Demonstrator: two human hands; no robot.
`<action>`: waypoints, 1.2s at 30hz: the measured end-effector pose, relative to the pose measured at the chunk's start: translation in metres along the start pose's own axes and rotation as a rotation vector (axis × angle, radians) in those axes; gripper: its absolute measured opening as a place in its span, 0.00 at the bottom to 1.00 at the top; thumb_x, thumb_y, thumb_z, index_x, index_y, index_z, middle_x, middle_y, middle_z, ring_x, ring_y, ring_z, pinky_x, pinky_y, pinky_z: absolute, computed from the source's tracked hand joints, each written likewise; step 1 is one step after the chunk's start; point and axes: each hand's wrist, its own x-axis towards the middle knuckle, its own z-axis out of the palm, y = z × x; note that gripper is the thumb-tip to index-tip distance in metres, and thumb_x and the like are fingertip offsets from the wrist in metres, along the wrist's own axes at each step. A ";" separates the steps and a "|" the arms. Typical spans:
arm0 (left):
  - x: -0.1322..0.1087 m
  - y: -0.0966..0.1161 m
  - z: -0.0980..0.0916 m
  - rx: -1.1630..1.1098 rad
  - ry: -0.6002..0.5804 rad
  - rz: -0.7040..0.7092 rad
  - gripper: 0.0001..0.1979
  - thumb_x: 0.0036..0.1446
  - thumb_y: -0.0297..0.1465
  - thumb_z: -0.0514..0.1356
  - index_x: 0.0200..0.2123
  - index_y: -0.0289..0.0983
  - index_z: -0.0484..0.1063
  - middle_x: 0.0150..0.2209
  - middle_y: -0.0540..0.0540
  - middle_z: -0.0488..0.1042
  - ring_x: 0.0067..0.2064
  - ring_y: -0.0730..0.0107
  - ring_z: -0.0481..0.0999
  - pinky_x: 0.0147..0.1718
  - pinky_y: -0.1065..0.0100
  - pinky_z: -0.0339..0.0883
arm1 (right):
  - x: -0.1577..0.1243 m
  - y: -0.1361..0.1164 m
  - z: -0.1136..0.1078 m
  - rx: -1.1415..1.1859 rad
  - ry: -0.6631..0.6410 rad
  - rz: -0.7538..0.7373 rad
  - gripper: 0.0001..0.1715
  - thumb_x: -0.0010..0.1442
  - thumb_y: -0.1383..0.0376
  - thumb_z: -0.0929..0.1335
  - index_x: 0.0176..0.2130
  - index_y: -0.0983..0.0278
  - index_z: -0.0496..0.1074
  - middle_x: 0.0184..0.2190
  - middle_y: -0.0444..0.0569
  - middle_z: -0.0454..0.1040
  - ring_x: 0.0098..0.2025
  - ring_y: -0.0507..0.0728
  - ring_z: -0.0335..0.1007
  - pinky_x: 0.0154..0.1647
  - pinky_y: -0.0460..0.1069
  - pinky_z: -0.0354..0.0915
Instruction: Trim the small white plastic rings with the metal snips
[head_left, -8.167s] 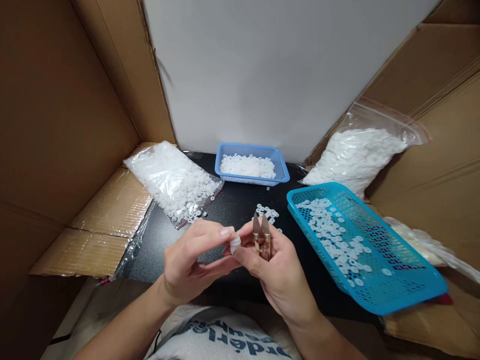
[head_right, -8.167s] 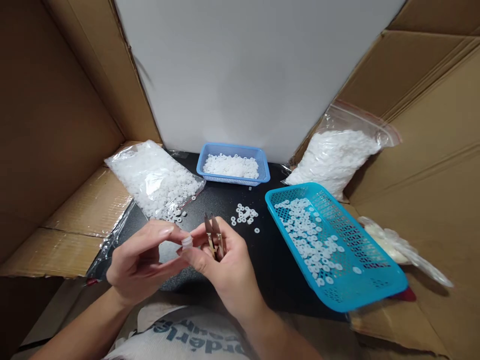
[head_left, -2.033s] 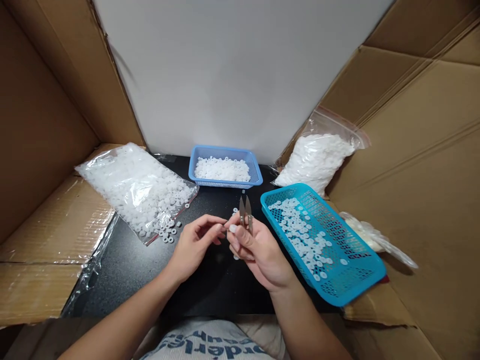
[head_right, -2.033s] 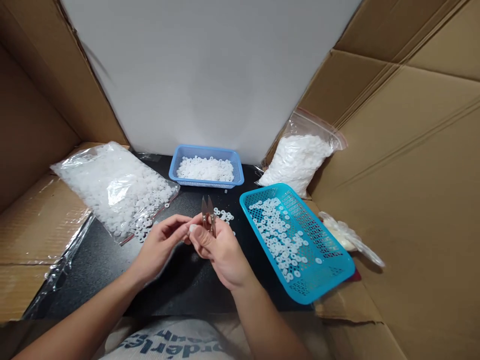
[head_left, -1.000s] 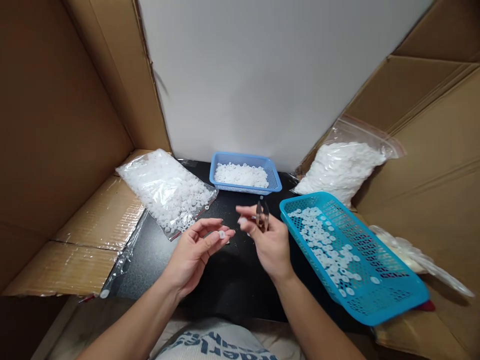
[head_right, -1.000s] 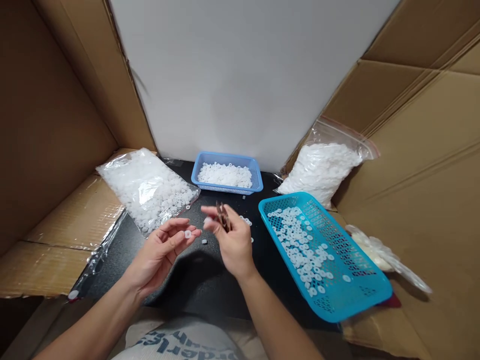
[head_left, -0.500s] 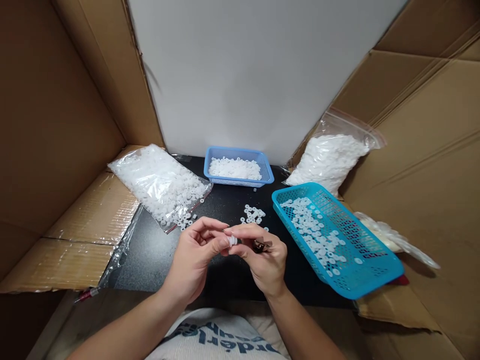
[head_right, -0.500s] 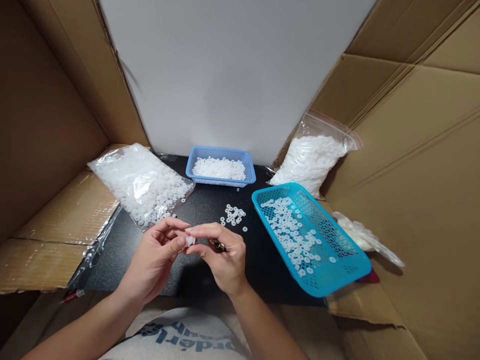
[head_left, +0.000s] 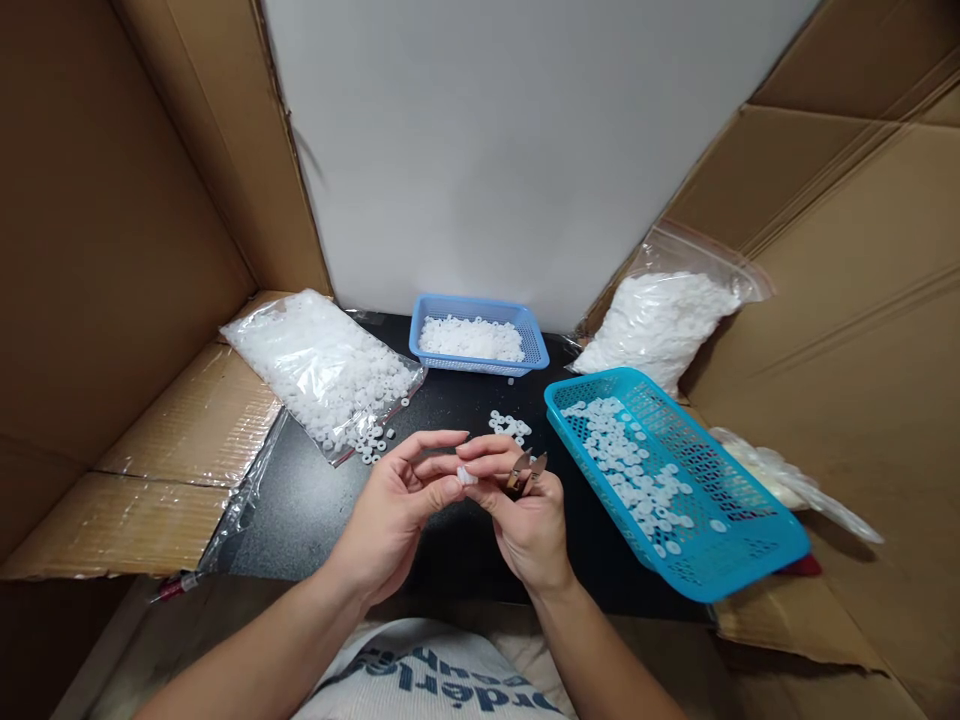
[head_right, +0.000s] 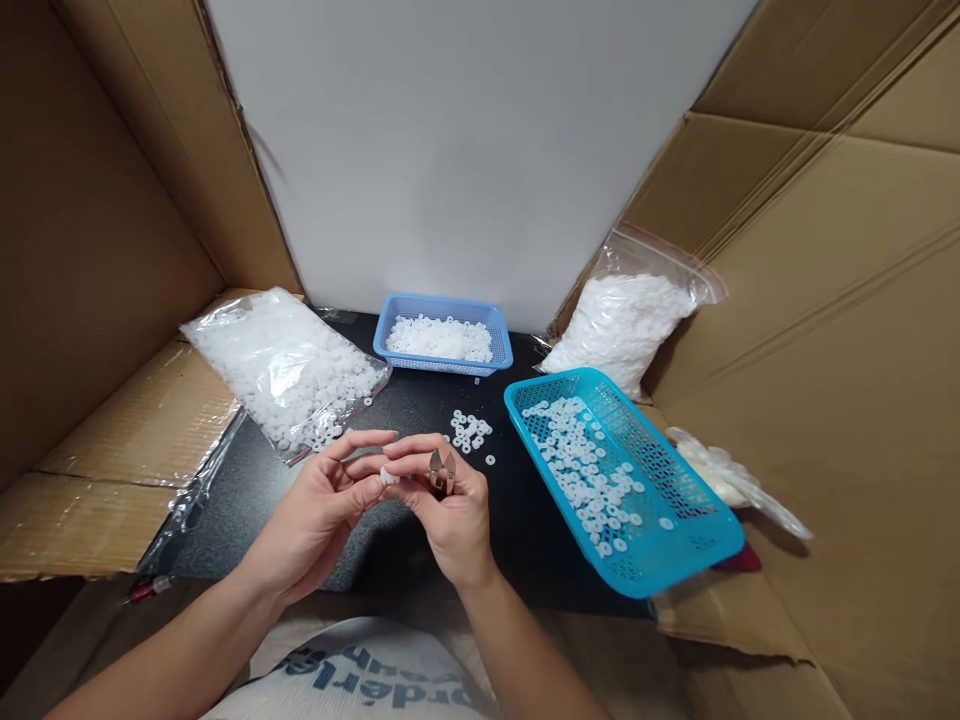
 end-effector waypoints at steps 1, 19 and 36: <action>0.001 -0.001 -0.001 0.021 -0.010 0.013 0.18 0.48 0.29 0.78 0.43 0.39 0.83 0.36 0.47 0.87 0.38 0.73 0.85 0.42 0.76 0.75 | -0.001 0.001 -0.001 0.004 -0.010 0.011 0.02 0.62 0.63 0.77 0.38 0.56 0.84 0.43 0.49 0.81 0.45 0.58 0.80 0.44 0.51 0.77; 0.013 -0.015 -0.053 1.071 0.065 0.823 0.24 0.65 0.31 0.65 0.64 0.43 0.70 0.45 0.45 0.84 0.41 0.66 0.85 0.44 0.64 0.81 | 0.037 0.004 -0.007 -0.588 -0.084 0.166 0.23 0.60 0.45 0.73 0.35 0.63 0.80 0.25 0.45 0.77 0.25 0.54 0.69 0.26 0.47 0.65; -0.006 -0.020 -0.139 1.529 0.279 0.681 0.09 0.67 0.27 0.58 0.46 0.41 0.77 0.46 0.43 0.83 0.47 0.57 0.82 0.48 0.57 0.77 | 0.087 0.093 -0.001 -0.859 -0.397 0.109 0.16 0.71 0.58 0.70 0.53 0.64 0.74 0.51 0.52 0.77 0.47 0.58 0.78 0.49 0.58 0.76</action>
